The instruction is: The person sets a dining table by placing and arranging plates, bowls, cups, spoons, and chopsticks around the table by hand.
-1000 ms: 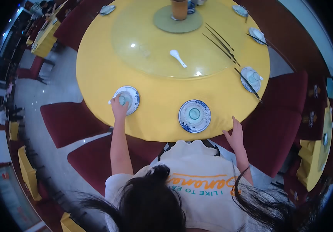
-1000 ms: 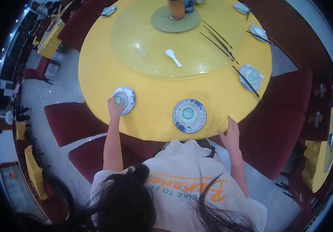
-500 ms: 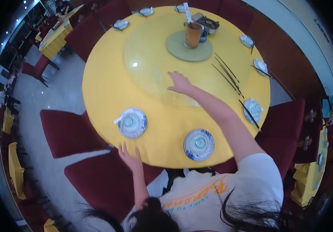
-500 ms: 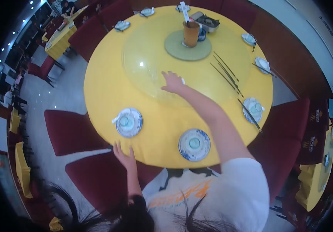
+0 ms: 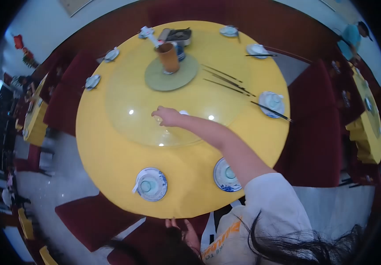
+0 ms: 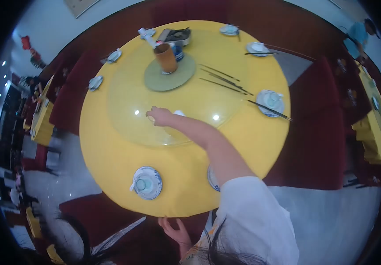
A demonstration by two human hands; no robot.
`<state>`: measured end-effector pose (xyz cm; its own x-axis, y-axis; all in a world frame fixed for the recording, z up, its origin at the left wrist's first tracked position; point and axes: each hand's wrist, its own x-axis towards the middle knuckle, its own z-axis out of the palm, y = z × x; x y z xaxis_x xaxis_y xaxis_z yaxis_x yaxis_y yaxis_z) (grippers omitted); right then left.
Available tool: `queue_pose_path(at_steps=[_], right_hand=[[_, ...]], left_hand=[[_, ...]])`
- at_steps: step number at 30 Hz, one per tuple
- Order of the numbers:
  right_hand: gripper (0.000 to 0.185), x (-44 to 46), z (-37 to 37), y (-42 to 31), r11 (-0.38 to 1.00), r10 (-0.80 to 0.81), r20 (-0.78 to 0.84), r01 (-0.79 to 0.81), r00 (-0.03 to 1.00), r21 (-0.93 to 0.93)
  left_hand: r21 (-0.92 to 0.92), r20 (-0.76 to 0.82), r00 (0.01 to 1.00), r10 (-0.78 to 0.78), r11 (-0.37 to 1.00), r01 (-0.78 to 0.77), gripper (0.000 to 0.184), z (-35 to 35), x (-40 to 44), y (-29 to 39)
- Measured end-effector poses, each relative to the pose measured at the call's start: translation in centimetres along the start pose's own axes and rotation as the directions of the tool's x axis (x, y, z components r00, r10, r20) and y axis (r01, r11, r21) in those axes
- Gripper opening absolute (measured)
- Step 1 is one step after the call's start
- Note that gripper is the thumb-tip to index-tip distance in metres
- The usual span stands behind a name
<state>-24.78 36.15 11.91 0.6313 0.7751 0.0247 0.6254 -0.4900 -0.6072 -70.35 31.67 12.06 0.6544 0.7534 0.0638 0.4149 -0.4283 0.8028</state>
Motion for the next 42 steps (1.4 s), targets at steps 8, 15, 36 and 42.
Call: queue_pose_path(at_steps=[8,15,36,42], right_hand=[[0.058,-17.2,-24.7,13.2,0.961,0.248,-0.492,-0.276,0.834,0.016],[0.059,-25.7,-37.8,28.1,0.774,0.407,-0.772,-0.633,0.488,0.009],[0.063,-10.0,-37.9,55.4,0.687,0.448,-0.718,-0.719,0.532,-0.105],[0.060,-9.1,-36.7,57.1,0.604,0.499,-0.645,-0.766,0.579,-0.220]], left_hand=[[0.034,0.110,0.871,0.479,0.874,-0.485,0.046,8.7,8.0,7.3],[0.060,0.598,0.601,0.531,0.717,-0.694,0.049,23.8,4.4,17.8],[0.445,0.835,0.548,-0.043,0.637,-0.630,0.080,37.3,1.7,20.3],[0.464,0.834,0.547,-0.080,0.639,-0.614,0.079,37.6,1.8,19.8]])
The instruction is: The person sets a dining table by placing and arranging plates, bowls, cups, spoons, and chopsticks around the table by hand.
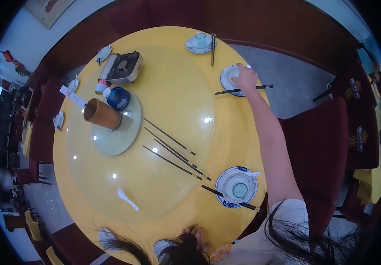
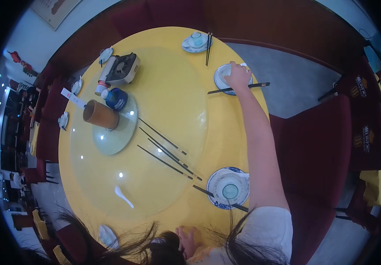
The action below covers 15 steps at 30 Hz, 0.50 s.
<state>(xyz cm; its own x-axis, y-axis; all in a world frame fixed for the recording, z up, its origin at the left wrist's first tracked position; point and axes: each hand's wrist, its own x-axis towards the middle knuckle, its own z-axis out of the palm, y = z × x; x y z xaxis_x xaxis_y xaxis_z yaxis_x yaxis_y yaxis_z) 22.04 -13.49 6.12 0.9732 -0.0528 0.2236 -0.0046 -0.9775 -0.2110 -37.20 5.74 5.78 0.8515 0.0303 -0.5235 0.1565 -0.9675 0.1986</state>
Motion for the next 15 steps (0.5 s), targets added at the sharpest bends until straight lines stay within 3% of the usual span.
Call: queue_pose_path(at_steps=[1,2,3,5,6,7,9,11,12,13,14,15], right_hand=[[0.062,0.2,0.1,0.2,1.000,0.002,0.034,-0.002,0.999,0.000],[0.064,0.4,0.2,0.4,1.000,0.004,0.067,-0.004,0.998,-0.001],[0.066,0.5,0.4,0.5,1.000,0.008,0.101,-0.008,0.995,-0.004],[0.070,0.2,1.2,0.8,0.994,0.028,0.040,-0.033,0.999,0.104],[0.071,0.1,1.6,0.8,0.987,0.039,0.010,-0.040,0.999,0.159],[0.074,-0.1,1.8,0.9,0.977,0.050,-0.059,-0.036,0.997,0.209],[0.080,-0.8,2.2,1.0,0.951,0.063,-0.180,-0.004,0.982,0.309],[0.082,-3.1,2.0,2.3,0.905,-0.094,-0.335,0.221,0.937,0.364],[0.083,-4.9,1.1,2.6,0.858,-0.164,-0.406,0.333,0.899,0.390],[0.080,-7.1,-0.5,3.6,0.818,-0.255,-0.366,0.402,0.895,0.413],[0.073,-10.1,-2.6,3.9,0.737,-0.195,-0.286,0.332,0.938,0.589],[0.070,-12.9,-3.6,5.3,0.813,-0.178,-0.243,0.282,0.953,0.510]], left_hand=[[0.010,0.063,0.997,-0.034,0.999,0.034,0.079,-0.5,0.2,0.4],[-0.381,-0.072,0.995,-0.074,0.924,0.041,0.080,1.8,0.2,-0.2],[-0.709,-0.181,0.970,-0.162,0.705,-0.014,0.080,5.8,0.2,-1.3],[-0.730,-0.166,0.963,-0.214,0.683,0.026,0.067,6.3,0.0,-0.8],[-0.431,-0.063,0.983,-0.173,0.893,0.129,0.054,2.2,0.4,0.4],[-0.068,0.052,0.984,-0.170,0.982,0.174,0.043,-0.1,0.4,1.0],[0.026,0.005,0.981,-0.193,0.981,0.193,0.068,3.9,1.4,-1.0],[0.069,-0.029,0.984,-0.175,0.982,0.177,0.083,5.7,-0.2,-0.8],[0.072,-0.046,0.989,-0.143,0.987,0.146,0.084,2.1,0.1,0.5],[-0.007,-0.051,0.989,-0.139,0.990,0.139,0.084,3.4,0.1,-0.1],[-0.083,-0.066,0.988,-0.142,0.987,0.137,0.084,5.2,0.2,-0.9],[-0.104,-0.074,0.986,-0.148,0.985,0.140,0.085,4.9,0.3,-0.7]])
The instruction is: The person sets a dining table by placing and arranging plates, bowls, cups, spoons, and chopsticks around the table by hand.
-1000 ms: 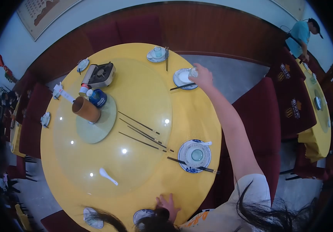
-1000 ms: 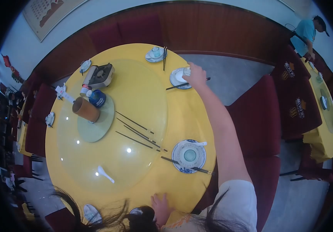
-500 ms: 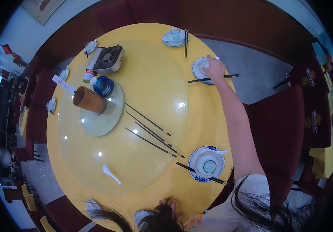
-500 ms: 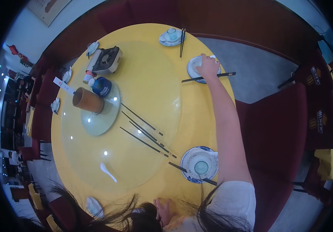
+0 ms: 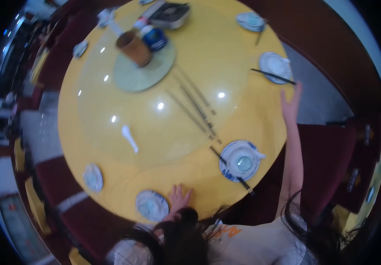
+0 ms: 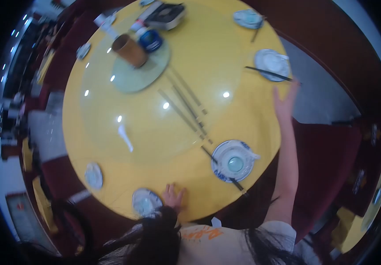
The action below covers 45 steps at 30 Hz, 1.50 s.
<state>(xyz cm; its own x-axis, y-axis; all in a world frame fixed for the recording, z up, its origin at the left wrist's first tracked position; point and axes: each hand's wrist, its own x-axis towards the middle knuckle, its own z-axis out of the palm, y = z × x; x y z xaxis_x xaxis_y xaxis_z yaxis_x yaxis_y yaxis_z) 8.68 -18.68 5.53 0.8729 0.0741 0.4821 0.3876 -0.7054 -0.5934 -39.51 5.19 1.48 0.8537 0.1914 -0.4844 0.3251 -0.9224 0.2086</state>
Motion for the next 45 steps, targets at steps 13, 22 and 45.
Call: queue_pose_path(at_steps=[13,22,45], right_hand=[[0.047,-24.5,-9.1,-16.2,0.822,0.416,0.199,-0.460,0.887,0.336],[0.043,-27.4,10.4,-34.6,0.961,-0.223,0.563,0.082,0.796,0.265],[0.021,-33.4,9.3,-38.8,0.877,0.285,0.747,-0.479,0.600,0.049]], left_hand=[[-0.337,-0.199,0.965,0.172,0.913,-0.232,0.052,-6.7,-5.3,-4.8],[-0.451,-0.450,0.890,0.070,0.843,-0.294,0.039,-8.6,-15.3,-17.1],[-0.267,-0.589,0.808,0.015,0.940,-0.211,0.032,-8.7,-18.7,-36.5]])
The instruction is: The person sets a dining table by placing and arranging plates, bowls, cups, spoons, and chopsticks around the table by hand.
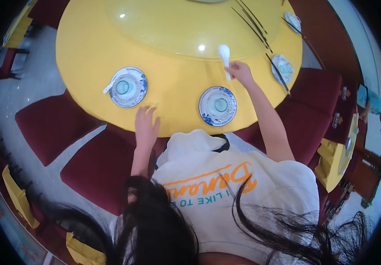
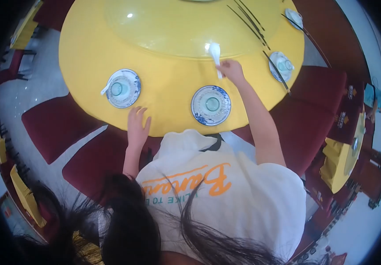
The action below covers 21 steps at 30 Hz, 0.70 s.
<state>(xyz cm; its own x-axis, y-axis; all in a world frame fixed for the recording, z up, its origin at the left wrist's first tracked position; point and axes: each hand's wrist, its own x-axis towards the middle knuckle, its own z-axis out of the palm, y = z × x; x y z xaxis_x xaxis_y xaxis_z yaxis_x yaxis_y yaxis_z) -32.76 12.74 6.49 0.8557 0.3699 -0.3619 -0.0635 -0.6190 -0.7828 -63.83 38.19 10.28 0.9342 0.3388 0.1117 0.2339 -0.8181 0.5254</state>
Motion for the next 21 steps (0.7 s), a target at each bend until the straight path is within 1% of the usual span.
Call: queue_pose_path(at_steps=[2,4,6,7,10,12,13,16,19,21], right_hand=[[0.020,-4.3,-1.2,4.3,0.997,0.053,-0.021,-0.052,0.998,0.051],[0.019,-8.7,-1.5,6.9,0.981,0.171,-0.054,-0.164,0.984,0.106],[0.020,-11.8,-1.0,8.9,0.943,0.274,-0.041,-0.260,0.961,0.210],[0.021,-12.8,-0.6,9.6,0.934,0.286,-0.046,-0.268,0.957,0.237],[0.023,-14.2,0.7,10.3,0.915,0.299,-0.064,-0.267,0.952,0.301],[0.024,-14.6,1.6,10.1,0.916,0.280,-0.087,-0.239,0.956,0.323],[0.023,-14.6,1.9,9.9,0.921,0.305,-0.103,-0.265,0.947,0.284],[0.022,-14.5,3.0,9.7,0.962,0.234,-0.223,-0.191,0.946,0.197],[0.020,-14.9,3.6,9.4,0.981,0.169,-0.308,-0.129,0.936,0.147],[0.019,-15.2,3.9,9.3,0.990,0.127,-0.334,-0.098,0.934,0.104]], left_hand=[[-0.269,0.123,0.990,0.070,0.963,-0.035,0.033,3.1,2.0,2.0],[-0.470,0.225,0.967,0.116,0.883,0.004,0.036,6.7,3.2,4.1],[-0.597,0.385,0.923,-0.014,0.759,0.261,0.037,10.7,3.2,6.3],[-0.632,0.467,0.882,-0.065,0.673,0.384,0.038,12.0,3.3,7.0],[-0.543,0.385,0.910,-0.154,0.760,0.358,0.039,14.2,3.4,7.9],[-0.470,0.334,0.939,-0.080,0.850,0.240,0.039,14.6,3.4,7.8],[-0.428,0.310,0.950,-0.041,0.886,0.178,0.039,14.7,3.3,7.8],[-0.510,0.317,0.948,-0.027,0.838,0.194,0.041,14.9,3.2,8.3],[-0.527,0.378,0.925,-0.044,0.811,0.254,0.042,15.6,3.1,8.2],[-0.578,0.408,0.910,-0.079,0.749,0.324,0.043,15.2,3.0,8.8]])
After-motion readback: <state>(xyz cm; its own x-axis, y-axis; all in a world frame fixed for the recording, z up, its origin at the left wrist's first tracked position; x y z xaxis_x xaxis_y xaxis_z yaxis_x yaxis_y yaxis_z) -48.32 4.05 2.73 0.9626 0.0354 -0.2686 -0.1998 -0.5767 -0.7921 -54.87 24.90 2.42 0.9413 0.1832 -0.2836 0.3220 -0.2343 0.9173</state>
